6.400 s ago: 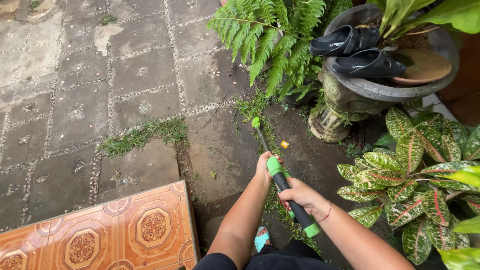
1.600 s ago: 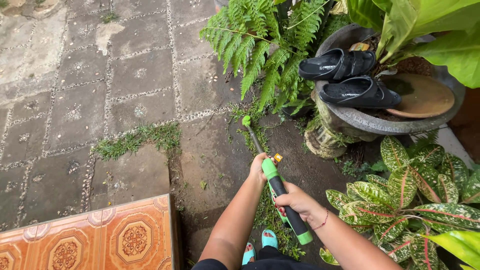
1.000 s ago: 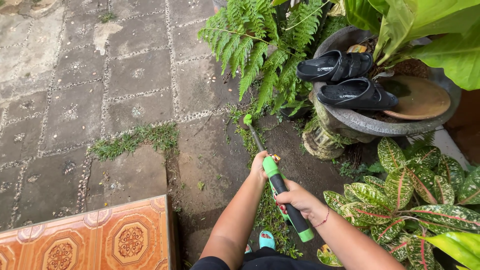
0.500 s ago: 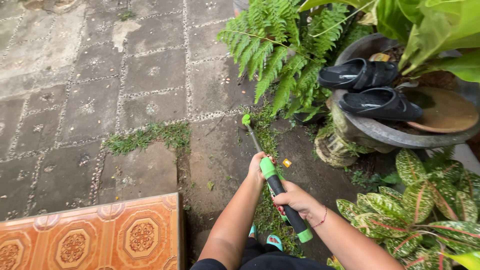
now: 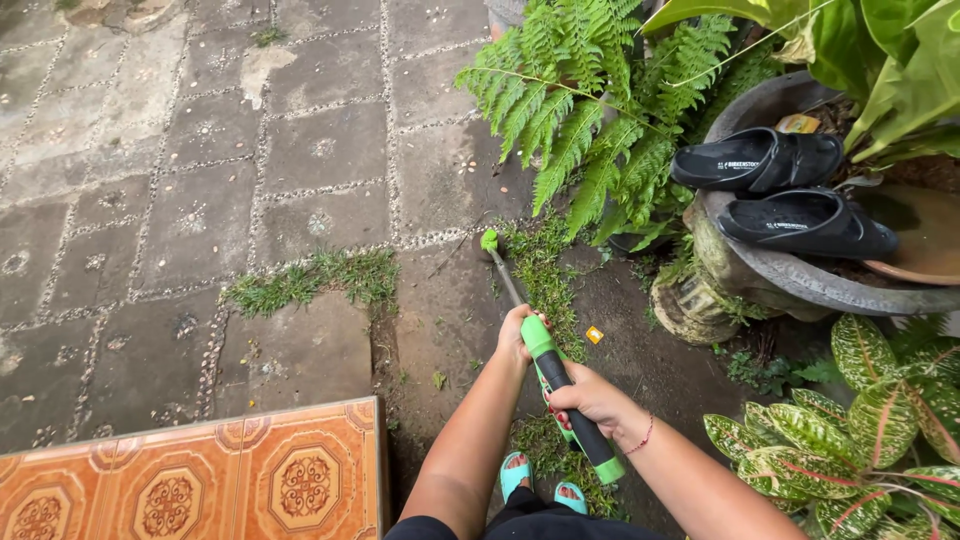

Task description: Removing weeds from between stone pavers using a long-handled weeding tool

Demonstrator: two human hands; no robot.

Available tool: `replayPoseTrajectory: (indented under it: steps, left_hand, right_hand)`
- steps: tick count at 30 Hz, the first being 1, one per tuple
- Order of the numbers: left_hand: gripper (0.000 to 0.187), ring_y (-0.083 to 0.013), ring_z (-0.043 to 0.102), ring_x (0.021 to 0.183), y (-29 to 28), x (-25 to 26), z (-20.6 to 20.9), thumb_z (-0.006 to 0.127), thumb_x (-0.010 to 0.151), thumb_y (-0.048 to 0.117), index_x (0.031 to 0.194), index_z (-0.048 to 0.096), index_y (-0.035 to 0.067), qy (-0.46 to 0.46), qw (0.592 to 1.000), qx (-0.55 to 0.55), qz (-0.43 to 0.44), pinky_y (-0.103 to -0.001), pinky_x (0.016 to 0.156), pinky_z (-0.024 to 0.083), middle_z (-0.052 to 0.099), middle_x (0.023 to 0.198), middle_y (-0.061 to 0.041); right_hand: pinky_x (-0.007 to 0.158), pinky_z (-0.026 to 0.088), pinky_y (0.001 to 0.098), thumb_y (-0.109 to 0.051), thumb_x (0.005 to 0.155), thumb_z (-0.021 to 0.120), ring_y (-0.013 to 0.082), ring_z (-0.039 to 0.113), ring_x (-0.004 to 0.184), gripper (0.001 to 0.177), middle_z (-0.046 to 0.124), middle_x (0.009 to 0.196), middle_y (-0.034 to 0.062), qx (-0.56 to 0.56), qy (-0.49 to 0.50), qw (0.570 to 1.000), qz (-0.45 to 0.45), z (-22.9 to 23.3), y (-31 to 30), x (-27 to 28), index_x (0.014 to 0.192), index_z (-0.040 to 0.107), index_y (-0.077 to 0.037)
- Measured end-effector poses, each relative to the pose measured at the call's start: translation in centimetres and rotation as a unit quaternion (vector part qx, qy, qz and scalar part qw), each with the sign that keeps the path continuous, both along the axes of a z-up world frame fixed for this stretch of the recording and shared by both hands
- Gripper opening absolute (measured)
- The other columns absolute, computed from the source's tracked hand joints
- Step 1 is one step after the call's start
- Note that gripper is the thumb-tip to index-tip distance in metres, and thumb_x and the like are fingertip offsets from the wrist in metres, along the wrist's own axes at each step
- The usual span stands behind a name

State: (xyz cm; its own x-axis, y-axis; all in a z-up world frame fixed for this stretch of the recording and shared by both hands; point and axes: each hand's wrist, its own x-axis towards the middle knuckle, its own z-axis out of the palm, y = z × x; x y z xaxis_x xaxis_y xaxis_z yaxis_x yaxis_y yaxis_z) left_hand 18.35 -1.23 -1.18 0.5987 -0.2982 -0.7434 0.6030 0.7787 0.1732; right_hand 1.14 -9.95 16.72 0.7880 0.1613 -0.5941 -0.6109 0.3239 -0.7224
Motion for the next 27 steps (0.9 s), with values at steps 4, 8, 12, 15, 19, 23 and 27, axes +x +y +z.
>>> replayPoseTrajectory:
  steps: [4, 8, 12, 15, 19, 23, 27]
  left_hand:
    - [0.015, -0.0213, 0.066, 0.054, -0.6, 0.3, 0.0, 0.049, 0.065, -0.012, 0.076, 0.054, -0.002, -0.001, 1.0, -0.005, -0.012, -0.04, 0.056, 0.06, 0.052, 0.064, -0.008]
    - [0.015, -0.0215, 0.066, 0.053, -1.2, -0.1, 0.0, 0.051, 0.065, -0.012, 0.076, 0.054, -0.003, -0.005, 1.0, -0.007, -0.013, -0.04, 0.055, 0.06, 0.053, 0.064, -0.009]
    - [0.015, -0.0225, 0.066, 0.055, -1.8, -0.3, -0.2, 0.051, 0.066, -0.013, 0.078, 0.054, -0.004, 0.006, 1.0, -0.005, -0.016, -0.041, 0.055, 0.059, 0.052, 0.065, -0.009]
    - [0.016, -0.0213, 0.066, 0.055, -2.4, -0.1, -0.2, 0.05, 0.065, -0.012, 0.078, 0.054, -0.002, 0.004, 1.0, -0.005, -0.021, -0.041, 0.056, 0.06, 0.054, 0.066, -0.008]
    - [0.017, -0.0214, 0.066, 0.055, -2.8, 0.1, -0.4, 0.05, 0.065, -0.012, 0.078, 0.054, -0.002, 0.003, 1.0, -0.001, -0.027, -0.041, 0.055, 0.06, 0.053, 0.066, -0.007]
    - [0.018, -0.022, 0.065, 0.054, -3.3, 0.1, -0.1, 0.05, 0.065, -0.013, 0.078, 0.053, -0.002, 0.0, 1.0, -0.005, -0.03, -0.041, 0.055, 0.059, 0.052, 0.066, -0.007]
    - [0.018, -0.0218, 0.065, 0.055, -3.5, 0.4, -0.5, 0.049, 0.065, -0.012, 0.079, 0.054, -0.001, 0.005, 0.999, -0.01, -0.032, -0.041, 0.055, 0.06, 0.053, 0.066, -0.007]
  right_hand:
    - [0.036, 0.05, 0.0337, 0.014, 0.066, 0.062, 0.0192, 0.057, 0.039, 0.043, 0.053, 0.06, 0.0162, -0.002, 0.0, 1.0, -0.006, 1.6, 0.0, 0.2, 0.108, 0.061, 0.006]
    - [0.036, 0.05, 0.0344, 0.014, 0.067, 0.062, 0.019, 0.057, 0.039, 0.044, 0.054, 0.06, 0.0171, -0.002, 0.004, 1.0, -0.016, 0.8, -0.5, 0.0, 0.11, 0.061, 0.006]
    - [0.036, 0.05, 0.0345, 0.015, 0.067, 0.062, 0.0197, 0.056, 0.039, 0.042, 0.053, 0.059, 0.017, -0.007, 0.009, 1.0, -0.022, 1.1, -0.9, 0.0, 0.108, 0.061, 0.006]
    - [0.036, 0.049, 0.0344, 0.015, 0.067, 0.063, 0.0195, 0.056, 0.04, 0.041, 0.053, 0.06, 0.017, -0.008, 0.011, 0.999, -0.03, 1.2, -1.2, -0.1, 0.107, 0.061, 0.006]
    - [0.036, 0.049, 0.0348, 0.015, 0.066, 0.062, 0.0199, 0.056, 0.039, 0.041, 0.053, 0.061, 0.0167, -0.009, 0.013, 0.999, -0.035, 1.1, -1.4, -0.1, 0.106, 0.061, 0.006]
    - [0.036, 0.049, 0.0342, 0.014, 0.066, 0.062, 0.0197, 0.056, 0.04, 0.04, 0.053, 0.062, 0.0157, -0.013, 0.013, 0.999, -0.037, 0.7, -1.8, 0.1, 0.105, 0.061, 0.006]
    - [0.036, 0.049, 0.0346, 0.015, 0.066, 0.063, 0.0201, 0.057, 0.04, 0.043, 0.053, 0.06, 0.0166, -0.01, 0.021, 0.999, -0.038, 0.9, -2.0, 0.1, 0.108, 0.061, 0.006]
